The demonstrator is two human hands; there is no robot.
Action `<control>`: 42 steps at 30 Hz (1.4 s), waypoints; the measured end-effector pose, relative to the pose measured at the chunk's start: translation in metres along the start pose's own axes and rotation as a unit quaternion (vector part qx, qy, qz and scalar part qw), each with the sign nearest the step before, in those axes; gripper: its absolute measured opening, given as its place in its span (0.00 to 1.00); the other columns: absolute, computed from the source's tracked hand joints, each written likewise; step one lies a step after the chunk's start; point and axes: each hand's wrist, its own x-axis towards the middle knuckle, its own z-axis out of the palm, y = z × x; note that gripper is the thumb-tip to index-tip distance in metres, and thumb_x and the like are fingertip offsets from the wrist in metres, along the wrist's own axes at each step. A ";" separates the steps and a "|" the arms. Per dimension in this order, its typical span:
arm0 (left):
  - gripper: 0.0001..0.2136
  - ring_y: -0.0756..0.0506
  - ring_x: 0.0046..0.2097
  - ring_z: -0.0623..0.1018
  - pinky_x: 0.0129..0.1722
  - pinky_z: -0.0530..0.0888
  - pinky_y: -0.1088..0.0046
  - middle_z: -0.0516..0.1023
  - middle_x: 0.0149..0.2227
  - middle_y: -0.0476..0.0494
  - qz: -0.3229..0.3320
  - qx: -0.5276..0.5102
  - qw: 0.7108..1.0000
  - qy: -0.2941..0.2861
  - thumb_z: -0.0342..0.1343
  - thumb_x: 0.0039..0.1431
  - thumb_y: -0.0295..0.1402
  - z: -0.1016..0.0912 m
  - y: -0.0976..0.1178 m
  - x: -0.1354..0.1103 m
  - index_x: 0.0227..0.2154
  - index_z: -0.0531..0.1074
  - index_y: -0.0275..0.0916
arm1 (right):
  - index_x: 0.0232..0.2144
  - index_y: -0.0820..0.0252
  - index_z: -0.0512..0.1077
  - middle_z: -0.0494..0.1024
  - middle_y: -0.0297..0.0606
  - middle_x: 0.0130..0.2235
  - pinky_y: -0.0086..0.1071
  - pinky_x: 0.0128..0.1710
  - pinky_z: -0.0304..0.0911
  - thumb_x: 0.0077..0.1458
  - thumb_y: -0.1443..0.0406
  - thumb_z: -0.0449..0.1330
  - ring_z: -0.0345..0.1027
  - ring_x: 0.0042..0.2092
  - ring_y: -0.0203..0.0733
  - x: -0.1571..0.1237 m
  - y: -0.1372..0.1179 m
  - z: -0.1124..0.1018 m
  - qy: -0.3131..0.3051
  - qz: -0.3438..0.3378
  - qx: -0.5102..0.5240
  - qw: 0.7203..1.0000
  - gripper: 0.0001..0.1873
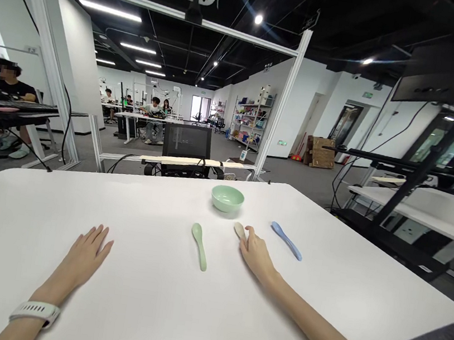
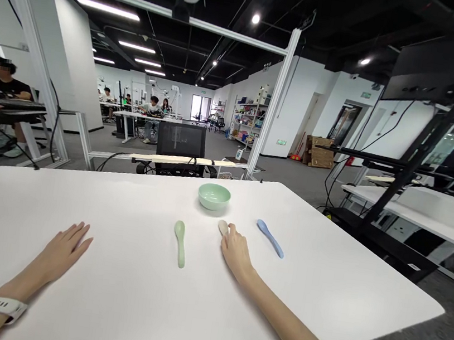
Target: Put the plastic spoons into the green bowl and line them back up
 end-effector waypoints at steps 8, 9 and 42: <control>0.39 0.32 0.76 0.65 0.76 0.60 0.46 0.68 0.73 0.26 0.017 -0.097 0.992 0.080 0.37 0.67 0.51 -0.015 0.007 -0.001 0.69 0.65 0.27 | 0.54 0.69 0.76 0.79 0.66 0.53 0.45 0.52 0.65 0.72 0.63 0.56 0.75 0.56 0.64 0.024 0.059 -0.039 0.103 0.138 -0.206 0.963 0.17; 0.38 0.32 0.75 0.67 0.75 0.62 0.47 0.70 0.72 0.27 0.021 -0.122 0.988 0.095 0.38 0.66 0.52 -0.020 0.013 -0.002 0.69 0.66 0.29 | 0.51 0.70 0.78 0.79 0.67 0.53 0.45 0.53 0.65 0.71 0.65 0.57 0.75 0.57 0.65 0.025 0.071 -0.045 0.094 0.163 -0.226 0.956 0.15; 0.32 0.44 0.27 0.71 0.33 0.64 0.65 0.72 0.20 0.44 -0.007 -0.371 0.924 -0.097 0.47 0.54 0.70 -0.041 0.219 -0.002 0.15 0.64 0.45 | 0.61 0.65 0.68 0.81 0.52 0.54 0.39 0.55 0.66 0.64 0.75 0.54 0.76 0.53 0.51 -0.012 -0.120 0.025 -0.090 -0.112 0.144 0.979 0.24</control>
